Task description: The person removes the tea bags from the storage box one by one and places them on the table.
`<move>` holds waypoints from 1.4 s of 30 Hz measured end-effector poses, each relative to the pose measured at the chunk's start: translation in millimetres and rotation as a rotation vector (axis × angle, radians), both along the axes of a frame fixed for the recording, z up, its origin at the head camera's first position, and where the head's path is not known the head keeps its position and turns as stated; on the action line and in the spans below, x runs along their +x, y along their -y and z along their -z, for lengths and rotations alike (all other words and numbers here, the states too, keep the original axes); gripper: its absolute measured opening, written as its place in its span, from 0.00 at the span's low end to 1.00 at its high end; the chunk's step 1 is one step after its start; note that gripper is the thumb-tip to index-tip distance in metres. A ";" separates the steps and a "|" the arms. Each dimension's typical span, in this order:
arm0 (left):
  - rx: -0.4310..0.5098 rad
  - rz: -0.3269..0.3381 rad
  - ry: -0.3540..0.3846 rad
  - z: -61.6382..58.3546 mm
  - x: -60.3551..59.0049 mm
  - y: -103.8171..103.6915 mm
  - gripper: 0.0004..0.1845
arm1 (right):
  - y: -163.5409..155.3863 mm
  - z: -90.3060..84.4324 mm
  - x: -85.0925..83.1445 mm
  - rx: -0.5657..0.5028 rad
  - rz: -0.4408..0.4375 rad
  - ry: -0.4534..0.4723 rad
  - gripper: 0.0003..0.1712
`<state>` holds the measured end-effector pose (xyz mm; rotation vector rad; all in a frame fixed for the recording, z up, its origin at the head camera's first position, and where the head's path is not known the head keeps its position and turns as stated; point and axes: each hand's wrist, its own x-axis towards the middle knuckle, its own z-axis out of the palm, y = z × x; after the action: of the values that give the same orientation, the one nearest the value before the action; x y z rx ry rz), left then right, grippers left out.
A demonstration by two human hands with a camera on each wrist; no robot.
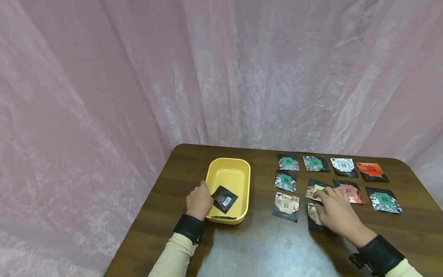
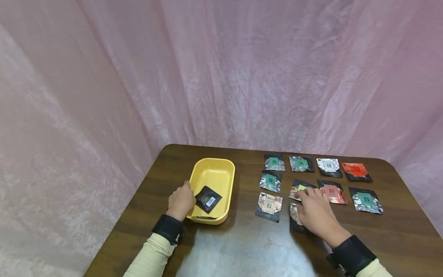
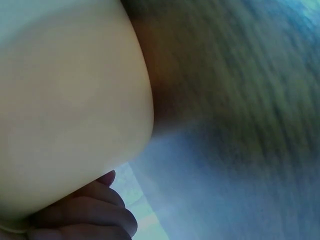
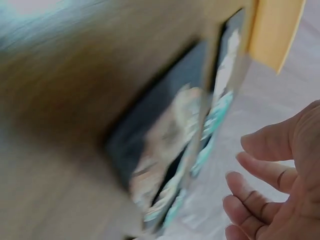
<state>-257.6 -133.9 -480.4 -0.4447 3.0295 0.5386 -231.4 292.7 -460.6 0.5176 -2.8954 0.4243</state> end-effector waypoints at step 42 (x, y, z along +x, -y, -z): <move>-0.017 0.001 -0.004 10.9 -12.8 -16.4 0.21 | 198.3 -8.3 -62.0 0.097 -0.627 0.242 0.36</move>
<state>-270.5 -117.5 -491.2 -0.4431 3.0399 0.5150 -293.5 94.4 -452.3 1.4954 -2.9261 0.4488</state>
